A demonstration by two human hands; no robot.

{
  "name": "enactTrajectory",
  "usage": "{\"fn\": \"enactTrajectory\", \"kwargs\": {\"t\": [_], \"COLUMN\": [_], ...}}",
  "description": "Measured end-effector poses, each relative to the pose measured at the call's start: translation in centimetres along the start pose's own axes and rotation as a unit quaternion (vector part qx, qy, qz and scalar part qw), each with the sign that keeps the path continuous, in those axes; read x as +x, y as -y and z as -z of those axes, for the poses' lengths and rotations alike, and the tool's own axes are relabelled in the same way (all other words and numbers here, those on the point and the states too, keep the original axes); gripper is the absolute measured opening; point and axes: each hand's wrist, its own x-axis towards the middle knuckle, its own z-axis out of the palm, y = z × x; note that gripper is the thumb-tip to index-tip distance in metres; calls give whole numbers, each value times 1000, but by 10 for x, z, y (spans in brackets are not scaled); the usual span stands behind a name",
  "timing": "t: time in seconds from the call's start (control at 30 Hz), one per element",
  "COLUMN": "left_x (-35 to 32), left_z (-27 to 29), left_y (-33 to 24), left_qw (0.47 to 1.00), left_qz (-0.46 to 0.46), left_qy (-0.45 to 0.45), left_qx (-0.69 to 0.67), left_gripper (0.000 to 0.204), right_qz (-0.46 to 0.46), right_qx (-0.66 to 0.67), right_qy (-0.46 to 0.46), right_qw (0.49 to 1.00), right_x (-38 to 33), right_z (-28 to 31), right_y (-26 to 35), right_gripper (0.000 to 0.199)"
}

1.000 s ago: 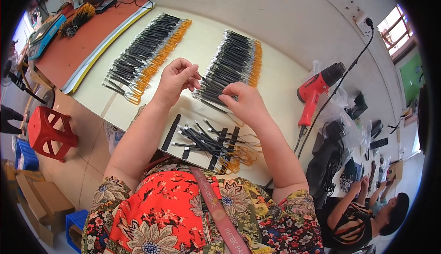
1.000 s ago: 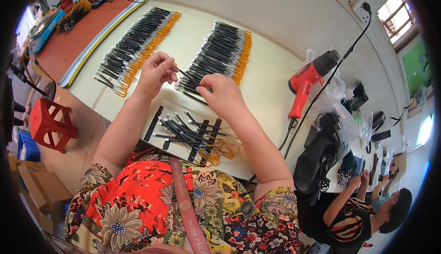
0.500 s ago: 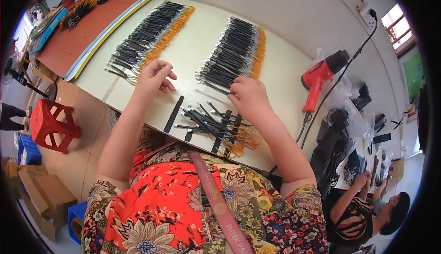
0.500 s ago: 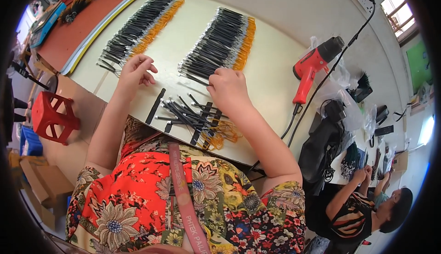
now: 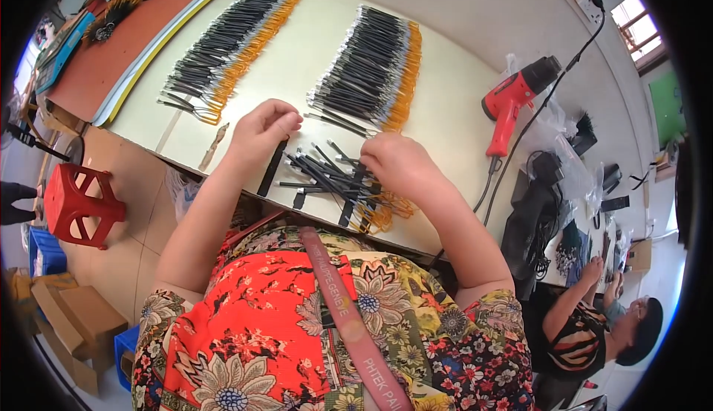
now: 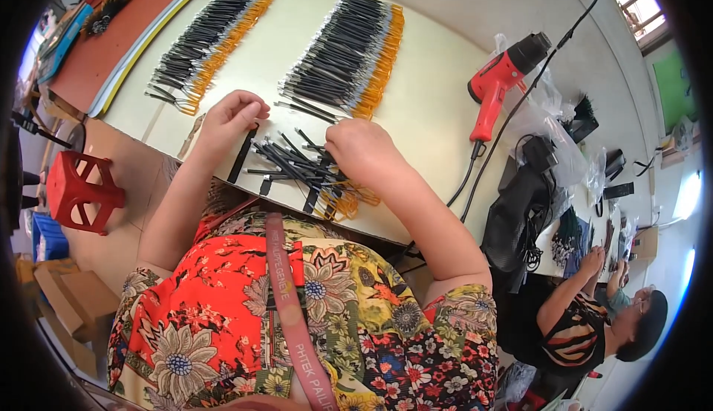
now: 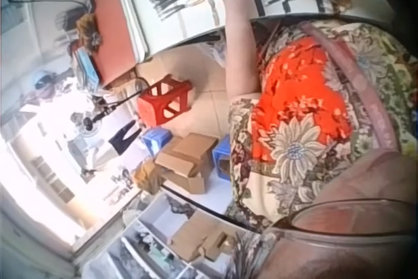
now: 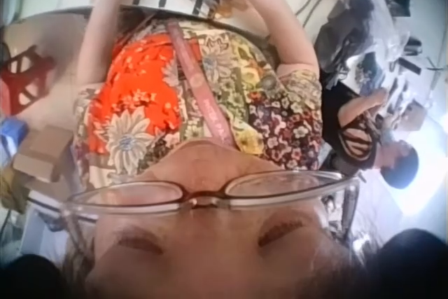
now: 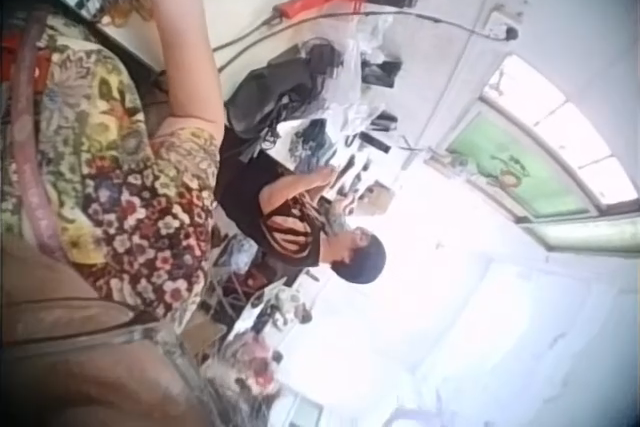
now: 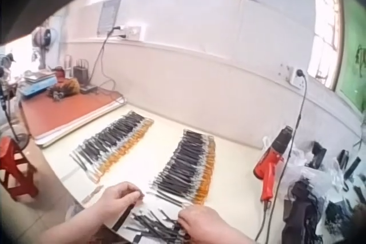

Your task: The person assembles or inspects small plastic components by hand at a workbench.

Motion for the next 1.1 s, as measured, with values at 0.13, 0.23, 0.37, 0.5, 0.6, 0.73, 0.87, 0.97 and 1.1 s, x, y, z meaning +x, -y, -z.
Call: {"fn": "enactTrajectory", "kwargs": {"t": [0.13, 0.23, 0.37, 0.5, 0.6, 0.73, 0.87, 0.97, 1.1], "left_x": [-10, -16, -13, -12, -10, 0, 6, 8, 9], "left_z": [-15, -22, -20, -28, -41, -39, -24, -16, -12], "left_y": [3, 0, 1, -22, -34, -35, -40, -40, -43], "left_qw": [997, 985, 991, 959, 991, 972, 967, 969, 970], "left_qz": [-21, -54, -39, -179, -86, 54, 43, 25, 16], "left_qy": [47, 43, 9, 0, 52, 65, 31, 23, 17], "left_qx": [55, 156, 129, 219, 93, -219, -250, -246, -241], "left_gripper": [19, 19, 20, 26, 24, 16, 18, 20, 21], "right_qz": [40, 42, -42, -5, 33, -23, -110, -113, -86], "right_qx": [24, 26, 17, 36, 103, 317, 501, 525, 512], "right_qy": [-24, -33, -16, -80, -103, -34, 116, 158, 176], "right_qw": [999, 998, 999, 996, 989, 948, 851, 829, 837], "right_x": [-10, -9, -12, -14, -8, 9, 20, 17, 18], "right_z": [-4, -10, 10, 33, 36, 32, 28, 26, 26], "right_y": [-7, -10, 1, 8, 17, 21, 6, 4, 8], "right_gripper": [13, 11, 10, 10, 12, 15, 27, 32, 32]}}
